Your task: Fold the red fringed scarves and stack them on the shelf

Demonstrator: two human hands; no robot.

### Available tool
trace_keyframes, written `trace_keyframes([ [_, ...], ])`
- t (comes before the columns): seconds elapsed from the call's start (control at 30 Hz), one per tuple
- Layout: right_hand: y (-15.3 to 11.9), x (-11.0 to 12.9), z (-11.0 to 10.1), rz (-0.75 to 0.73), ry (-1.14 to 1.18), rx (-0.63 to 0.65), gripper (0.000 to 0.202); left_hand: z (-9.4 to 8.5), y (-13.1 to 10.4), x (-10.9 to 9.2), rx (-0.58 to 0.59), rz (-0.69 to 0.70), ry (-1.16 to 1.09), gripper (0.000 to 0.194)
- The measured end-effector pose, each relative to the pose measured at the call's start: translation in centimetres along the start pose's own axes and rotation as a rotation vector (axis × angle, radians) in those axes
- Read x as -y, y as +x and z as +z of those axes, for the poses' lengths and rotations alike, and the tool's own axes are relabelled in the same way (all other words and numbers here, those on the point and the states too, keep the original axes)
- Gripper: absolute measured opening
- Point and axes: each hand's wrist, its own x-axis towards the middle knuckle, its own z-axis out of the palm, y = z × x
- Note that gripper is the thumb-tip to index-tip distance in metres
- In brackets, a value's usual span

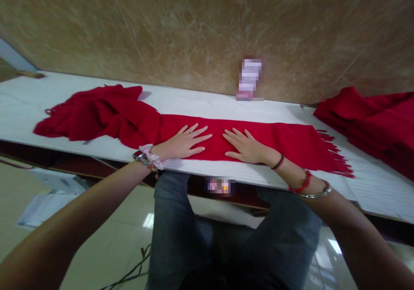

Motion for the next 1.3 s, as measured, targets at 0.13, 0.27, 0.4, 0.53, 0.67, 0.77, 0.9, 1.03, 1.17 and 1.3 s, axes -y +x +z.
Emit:
trace_keyframes([
  [0.13,0.0,0.1,0.0,0.016,-0.001,0.007,0.073,-0.5,0.1,0.7,0.04,-0.021,-0.018,0.057],
  [0.27,0.0,0.3,-0.2,0.028,-0.019,-0.023,0.075,-1.2,0.9,-0.3,-0.009,-0.089,-0.056,0.056],
  [0.4,0.1,0.5,-0.3,0.063,-0.023,-0.016,0.076,-1.3,0.5,-2.4,-0.033,0.074,-0.015,0.062],
  [0.53,0.2,0.4,-0.2,0.074,-0.023,-0.007,0.075,-1.1,-1.1,-2.2,-0.015,0.233,0.036,0.046],
  [0.67,0.2,0.1,0.1,0.065,-0.016,-0.021,0.075,-1.8,-2.4,-0.8,-0.007,0.236,0.032,0.06],
  [0.77,0.2,0.2,0.0,0.069,-0.025,-0.012,0.076,-2.1,-2.7,-0.6,0.025,0.205,0.002,0.066],
  [0.9,0.2,0.4,-0.3,0.082,-0.038,0.011,0.077,-2.3,-2.6,-0.7,0.056,0.174,0.031,0.065],
  [1.03,0.2,0.3,-0.4,0.087,-0.042,0.014,0.076,-3.4,-2.8,-0.4,-0.103,0.17,0.097,0.064],
  [1.17,0.2,0.0,-0.3,0.094,-0.052,0.0,0.076,-3.0,-3.4,0.0,-0.09,0.17,0.148,0.061],
  [1.3,0.1,0.0,-0.4,0.083,-0.052,0.017,0.078,-1.1,-4.0,1.4,0.1,0.118,0.105,0.061],
])
